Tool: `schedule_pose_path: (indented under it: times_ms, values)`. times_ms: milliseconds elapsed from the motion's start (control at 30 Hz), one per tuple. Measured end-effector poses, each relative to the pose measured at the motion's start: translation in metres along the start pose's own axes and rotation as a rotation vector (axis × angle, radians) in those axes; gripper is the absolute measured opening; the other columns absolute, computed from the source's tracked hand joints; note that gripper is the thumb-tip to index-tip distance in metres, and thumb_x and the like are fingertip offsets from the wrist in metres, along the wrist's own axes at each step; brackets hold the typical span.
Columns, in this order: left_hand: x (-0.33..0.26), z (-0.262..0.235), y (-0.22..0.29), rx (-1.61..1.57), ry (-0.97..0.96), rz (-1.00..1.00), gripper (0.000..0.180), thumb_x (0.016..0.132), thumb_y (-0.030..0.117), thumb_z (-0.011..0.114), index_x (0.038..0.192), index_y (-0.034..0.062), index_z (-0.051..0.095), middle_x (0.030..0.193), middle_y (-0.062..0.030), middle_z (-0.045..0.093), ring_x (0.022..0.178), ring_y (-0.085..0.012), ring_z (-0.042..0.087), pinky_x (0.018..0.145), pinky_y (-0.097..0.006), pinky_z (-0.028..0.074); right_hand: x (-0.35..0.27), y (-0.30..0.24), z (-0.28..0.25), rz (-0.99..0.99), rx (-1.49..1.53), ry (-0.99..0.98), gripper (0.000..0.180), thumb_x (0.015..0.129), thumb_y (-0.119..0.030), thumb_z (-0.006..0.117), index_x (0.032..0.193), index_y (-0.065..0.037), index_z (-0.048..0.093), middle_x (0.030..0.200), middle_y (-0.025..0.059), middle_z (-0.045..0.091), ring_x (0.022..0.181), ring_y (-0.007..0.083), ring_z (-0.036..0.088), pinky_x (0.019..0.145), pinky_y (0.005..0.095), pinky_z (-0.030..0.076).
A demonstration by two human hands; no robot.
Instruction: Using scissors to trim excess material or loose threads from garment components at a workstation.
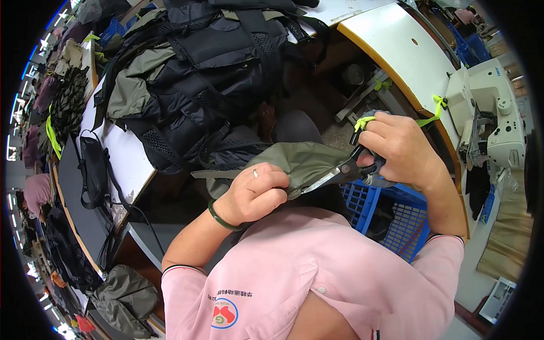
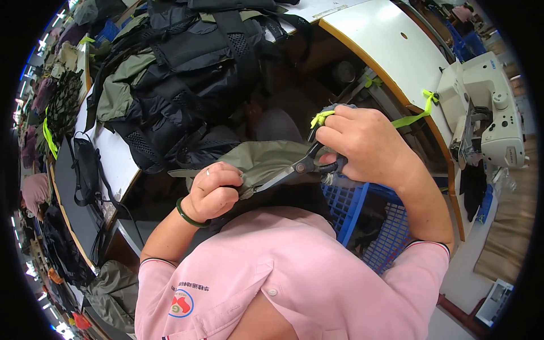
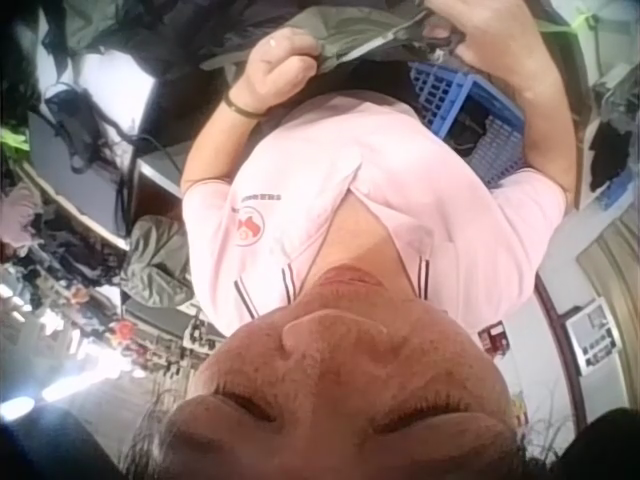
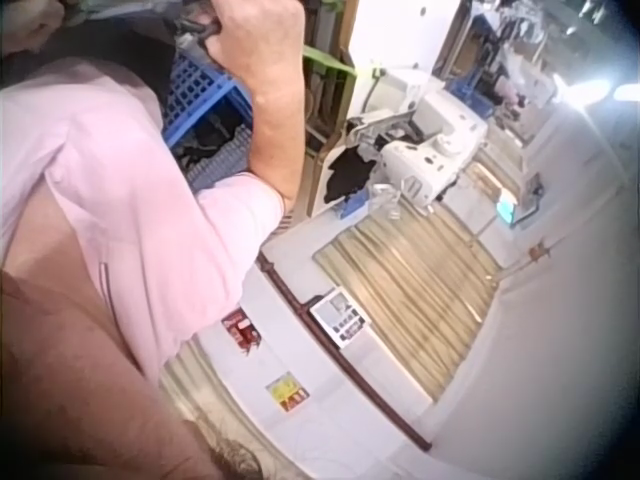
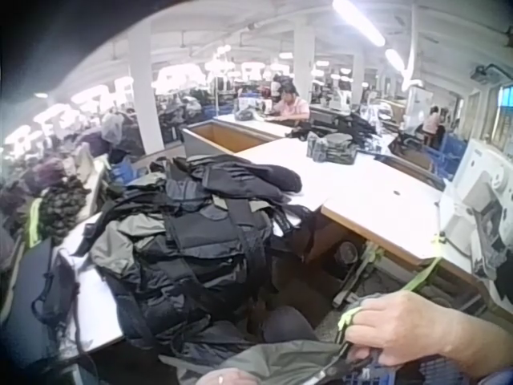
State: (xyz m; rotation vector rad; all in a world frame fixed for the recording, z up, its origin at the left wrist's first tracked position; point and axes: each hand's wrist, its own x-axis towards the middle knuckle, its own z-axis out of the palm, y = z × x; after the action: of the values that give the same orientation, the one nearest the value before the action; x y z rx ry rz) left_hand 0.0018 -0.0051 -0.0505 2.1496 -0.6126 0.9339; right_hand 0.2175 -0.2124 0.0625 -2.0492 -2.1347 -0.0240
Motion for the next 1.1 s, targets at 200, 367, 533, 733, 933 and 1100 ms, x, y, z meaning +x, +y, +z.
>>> schedule_pose_path:
  times_ms: [200, 367, 533, 733, 933, 1100]
  values:
    - [0.003, -0.002, 0.001, -0.023, -0.026, -0.001, 0.021, 0.066, -0.008, 0.066, 0.077, 0.0045, 0.054, 0.090, -0.0123, 0.059, 0.073, -0.0290, 0.062, 0.062, -0.035, 0.053, 0.004, 0.000, -0.002, -0.016, -0.031, -0.014, 0.025, 0.066, -0.012, 0.079, 0.080, -0.008, 0.058, 0.077, 0.0049, 0.058, 0.077, 0.0239, 0.062, 0.064, 0.0350, 0.052]
    - [0.003, -0.002, 0.002, -0.032, -0.029, 0.007, 0.022, 0.064, -0.009, 0.067, 0.077, 0.0045, 0.055, 0.089, -0.0123, 0.059, 0.072, -0.0291, 0.062, 0.061, -0.035, 0.053, 0.001, 0.003, 0.000, -0.041, -0.054, -0.007, 0.021, 0.069, -0.010, 0.077, 0.078, -0.008, 0.057, 0.074, 0.0046, 0.058, 0.074, 0.0234, 0.061, 0.061, 0.0343, 0.051]
    - [0.000, -0.003, 0.001, -0.033, -0.016, -0.004, 0.022, 0.065, -0.009, 0.066, 0.077, 0.0046, 0.055, 0.089, -0.0120, 0.059, 0.073, -0.0290, 0.062, 0.061, -0.035, 0.052, -0.005, 0.009, 0.017, 0.016, 0.083, 0.049, 0.024, 0.068, -0.011, 0.079, 0.080, -0.007, 0.058, 0.075, 0.0063, 0.059, 0.073, 0.0269, 0.061, 0.061, 0.0369, 0.051]
    - [-0.002, -0.006, 0.003, -0.003, -0.008, -0.003, 0.017, 0.065, -0.002, 0.066, 0.076, 0.0040, 0.056, 0.090, -0.0113, 0.058, 0.074, -0.0272, 0.061, 0.062, -0.034, 0.051, -0.011, 0.002, 0.039, 0.169, 0.535, 0.014, 0.033, 0.067, -0.011, 0.083, 0.087, -0.003, 0.058, 0.079, 0.0102, 0.059, 0.075, 0.0301, 0.061, 0.065, 0.0380, 0.049]
    - [-0.001, 0.003, 0.012, -0.036, 0.061, -0.162, 0.029, 0.071, 0.014, 0.081, 0.093, 0.0074, 0.063, 0.089, -0.0098, 0.056, 0.072, -0.0259, 0.057, 0.061, -0.034, 0.048, -0.013, -0.022, 0.078, 0.398, 1.012, -0.005, 0.032, 0.076, -0.005, 0.081, 0.095, -0.002, 0.056, 0.087, 0.0115, 0.062, 0.077, 0.0229, 0.061, 0.071, 0.0327, 0.049]
    - [0.037, -0.008, 0.032, 0.310, -0.160, -0.295, 0.038, 0.071, 0.017, 0.080, 0.107, 0.0124, 0.068, 0.093, -0.0036, 0.058, 0.077, -0.0226, 0.055, 0.069, -0.033, 0.042, -0.004, -0.034, 0.075, 0.352, 1.042, 0.063, 0.027, 0.077, -0.004, 0.080, 0.092, -0.003, 0.057, 0.084, 0.0056, 0.062, 0.076, 0.0135, 0.060, 0.069, 0.0280, 0.049]
